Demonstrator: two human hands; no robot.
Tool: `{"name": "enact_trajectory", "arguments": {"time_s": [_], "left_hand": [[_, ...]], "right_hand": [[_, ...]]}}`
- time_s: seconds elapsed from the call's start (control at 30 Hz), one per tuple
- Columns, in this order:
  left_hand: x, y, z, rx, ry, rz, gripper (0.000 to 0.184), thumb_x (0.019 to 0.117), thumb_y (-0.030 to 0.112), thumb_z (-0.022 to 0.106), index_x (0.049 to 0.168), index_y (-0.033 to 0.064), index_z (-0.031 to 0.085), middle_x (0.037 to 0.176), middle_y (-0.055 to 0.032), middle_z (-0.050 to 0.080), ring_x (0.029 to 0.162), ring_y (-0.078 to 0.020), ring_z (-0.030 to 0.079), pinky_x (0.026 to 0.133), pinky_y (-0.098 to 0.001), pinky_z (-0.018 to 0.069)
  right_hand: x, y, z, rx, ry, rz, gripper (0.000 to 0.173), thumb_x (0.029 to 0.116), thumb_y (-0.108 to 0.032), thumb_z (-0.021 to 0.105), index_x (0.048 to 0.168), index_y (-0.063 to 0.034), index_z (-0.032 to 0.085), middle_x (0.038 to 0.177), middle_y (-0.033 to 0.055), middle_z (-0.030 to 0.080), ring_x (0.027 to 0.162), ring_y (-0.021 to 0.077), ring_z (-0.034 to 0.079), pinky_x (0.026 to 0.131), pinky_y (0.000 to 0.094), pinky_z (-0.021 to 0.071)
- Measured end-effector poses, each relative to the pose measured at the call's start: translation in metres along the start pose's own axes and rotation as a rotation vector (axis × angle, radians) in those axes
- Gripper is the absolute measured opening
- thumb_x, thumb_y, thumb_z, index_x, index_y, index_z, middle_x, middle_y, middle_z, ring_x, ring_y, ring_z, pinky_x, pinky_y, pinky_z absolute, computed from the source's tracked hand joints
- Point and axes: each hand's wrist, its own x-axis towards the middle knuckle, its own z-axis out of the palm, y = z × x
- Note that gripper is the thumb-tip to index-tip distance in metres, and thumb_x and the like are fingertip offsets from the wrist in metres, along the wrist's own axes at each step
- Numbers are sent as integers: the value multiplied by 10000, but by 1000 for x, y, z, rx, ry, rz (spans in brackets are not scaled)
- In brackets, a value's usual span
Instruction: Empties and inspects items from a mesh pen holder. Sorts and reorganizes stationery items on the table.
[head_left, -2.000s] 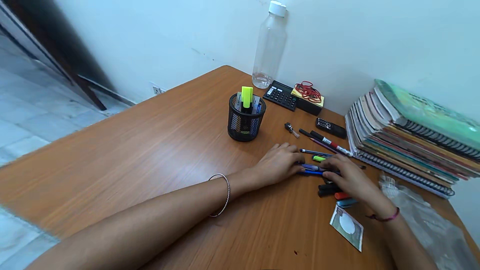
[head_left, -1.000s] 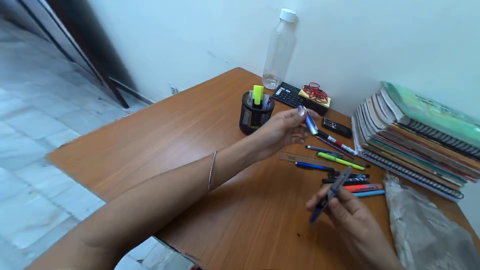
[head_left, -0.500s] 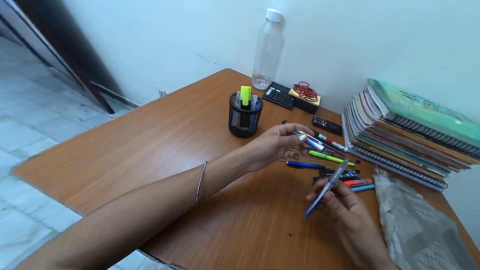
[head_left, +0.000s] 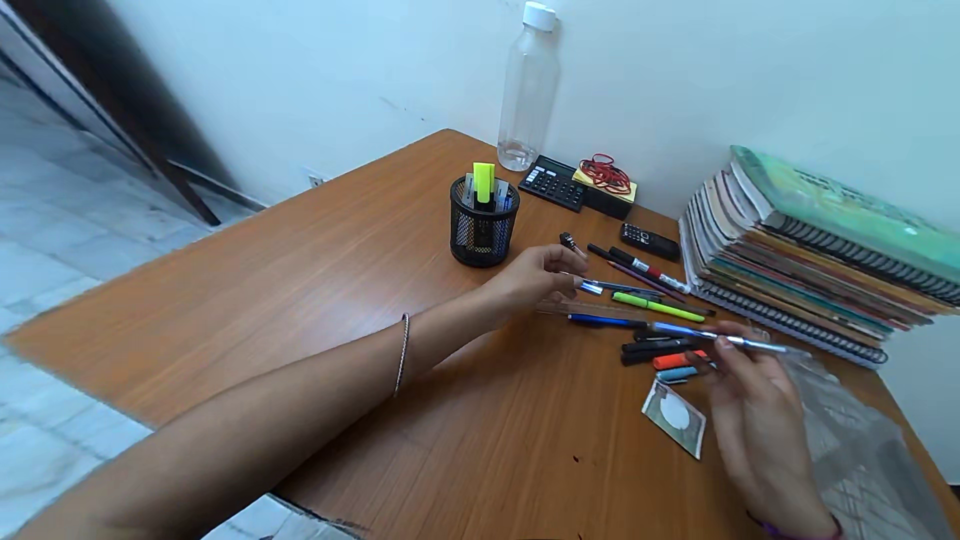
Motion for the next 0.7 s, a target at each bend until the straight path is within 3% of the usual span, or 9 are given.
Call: {"name": "enact_trajectory", "arguments": {"time_s": [0.13, 0.23, 0.33, 0.43, 0.53, 0.6, 0.7], "left_hand": [[7, -7, -6, 307, -71, -57, 215, 1042, 46, 540, 1234, -23, 608, 1106, -127, 635, 899, -141, 601, 812, -313, 503], [7, -5, -3, 594, -173, -28, 222, 1062, 77, 507, 1218, -11, 640, 1118, -151, 655, 976, -215, 617, 887, -401, 489], [4, -9, 7, 752, -181, 66, 257, 1077, 75, 440, 1220, -33, 625, 1134, -199, 649, 1049, -309, 626, 930, -490, 483], [5, -17, 16, 808, -113, 194, 278, 1067, 56, 415, 1190, -45, 643, 1188, -215, 642, 1152, -346, 609, 994, -503, 465], [6, -24, 17, 790, -45, 307, 337, 1106, 159, 396, 1177, -55, 647, 1130, -214, 636, 1111, -348, 613, 972, -491, 478], [5, -27, 15, 783, -24, 376, 353, 1084, 260, 485, 1171, -32, 662, 1079, -188, 622, 1038, -330, 616, 904, -480, 507], [5, -31, 14, 833, -85, 393, 438, 959, 367, 706, 1177, -9, 655, 1067, -182, 604, 1001, -328, 604, 862, -468, 513]], "right_hand": [[4, 2, -4, -251, -126, 125, 280, 1074, -98, 415, 1312, -8, 530, 930, 44, 651, 750, 89, 676, 713, 256, 591], [5, 8, -5, -587, -247, 7, 271, 1001, -46, 477, 1220, -9, 631, 910, 53, 637, 693, 83, 600, 613, 241, 504], [12, 12, 5, -880, -275, -191, 270, 940, 48, 522, 1127, -14, 706, 1087, 149, 599, 857, 213, 589, 717, 380, 493], [36, 14, 16, -1095, -379, -292, 263, 958, 50, 608, 1192, 7, 719, 1227, 246, 623, 1105, 413, 608, 907, 561, 498], [56, 20, 23, -1179, -505, -235, 253, 970, -38, 663, 1214, -8, 724, 1252, 217, 659, 1184, 434, 579, 995, 580, 452], [60, 26, 25, -1153, -534, -243, 202, 974, -44, 660, 1151, 3, 744, 1195, 201, 687, 1127, 410, 602, 982, 564, 451], [56, 29, 25, -1090, -567, -242, 170, 968, -51, 668, 1107, -16, 759, 1135, 156, 703, 1068, 351, 621, 932, 522, 477]]}}
